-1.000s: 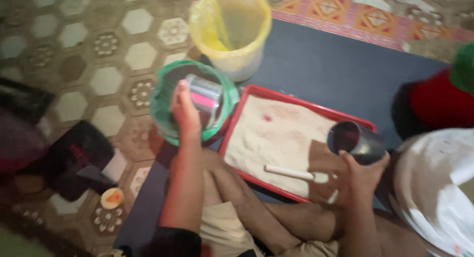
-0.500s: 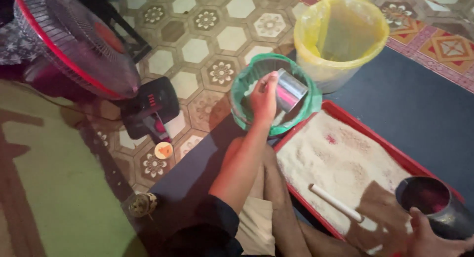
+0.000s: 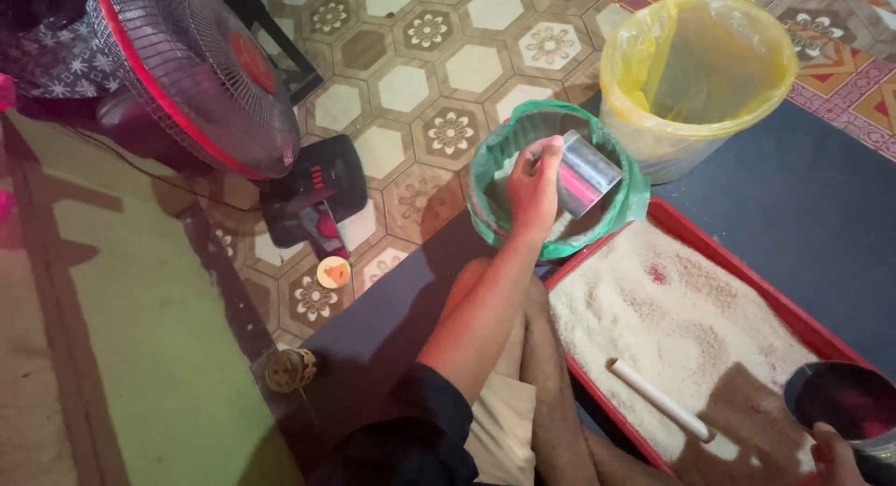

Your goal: The person measures and pours grain from a central tray into various bags and buckets using small metal cups.

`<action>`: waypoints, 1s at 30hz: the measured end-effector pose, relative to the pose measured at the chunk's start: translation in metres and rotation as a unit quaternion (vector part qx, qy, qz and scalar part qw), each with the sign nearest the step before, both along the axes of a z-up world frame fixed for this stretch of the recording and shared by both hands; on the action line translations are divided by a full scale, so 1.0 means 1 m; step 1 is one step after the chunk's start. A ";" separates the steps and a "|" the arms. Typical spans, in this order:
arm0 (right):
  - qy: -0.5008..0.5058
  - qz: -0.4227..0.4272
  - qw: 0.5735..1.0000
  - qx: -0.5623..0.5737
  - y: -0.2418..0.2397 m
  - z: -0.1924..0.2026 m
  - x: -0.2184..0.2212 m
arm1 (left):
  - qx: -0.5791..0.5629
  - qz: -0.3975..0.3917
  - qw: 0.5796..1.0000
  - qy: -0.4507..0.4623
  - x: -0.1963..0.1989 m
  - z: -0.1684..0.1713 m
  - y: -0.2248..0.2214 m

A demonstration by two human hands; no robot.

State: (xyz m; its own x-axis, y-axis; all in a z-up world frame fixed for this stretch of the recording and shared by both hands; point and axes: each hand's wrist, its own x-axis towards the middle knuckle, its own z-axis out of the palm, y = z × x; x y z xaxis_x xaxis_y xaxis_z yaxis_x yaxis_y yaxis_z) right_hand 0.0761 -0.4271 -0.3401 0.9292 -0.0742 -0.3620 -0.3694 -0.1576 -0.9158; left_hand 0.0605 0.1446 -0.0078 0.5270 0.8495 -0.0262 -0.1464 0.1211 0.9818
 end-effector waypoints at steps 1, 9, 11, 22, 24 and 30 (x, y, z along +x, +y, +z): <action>0.004 0.006 1.000 -0.006 0.001 0.002 0.000 | 0.001 0.020 0.999 0.048 0.004 -0.005 0.000; 0.089 0.035 0.995 -0.035 -0.018 -0.025 0.022 | 0.007 -0.016 1.000 0.000 -0.011 0.025 -0.005; 0.161 0.040 0.985 -0.038 -0.030 -0.048 0.027 | 0.000 -0.020 1.000 -0.008 -0.010 0.023 -0.004; -0.215 -0.083 0.967 -0.109 0.038 0.056 -0.043 | -0.016 -0.059 0.998 -0.010 -0.009 0.020 -0.005; -0.131 -0.084 0.985 -0.070 0.027 0.044 -0.028 | -0.018 -0.060 0.998 0.007 -0.009 0.024 -0.005; -0.106 -0.071 0.991 -0.034 0.028 0.049 -0.028 | -0.019 -0.081 0.996 0.025 -0.011 0.027 -0.007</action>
State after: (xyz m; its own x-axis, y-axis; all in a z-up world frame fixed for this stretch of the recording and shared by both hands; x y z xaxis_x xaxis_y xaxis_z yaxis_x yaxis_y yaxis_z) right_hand 0.0480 -0.3986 -0.2908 0.9620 -0.2279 -0.1502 -0.1937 -0.1821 -0.9640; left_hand 0.0493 0.1372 0.0195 0.6540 0.7516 -0.0861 -0.0723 0.1753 0.9819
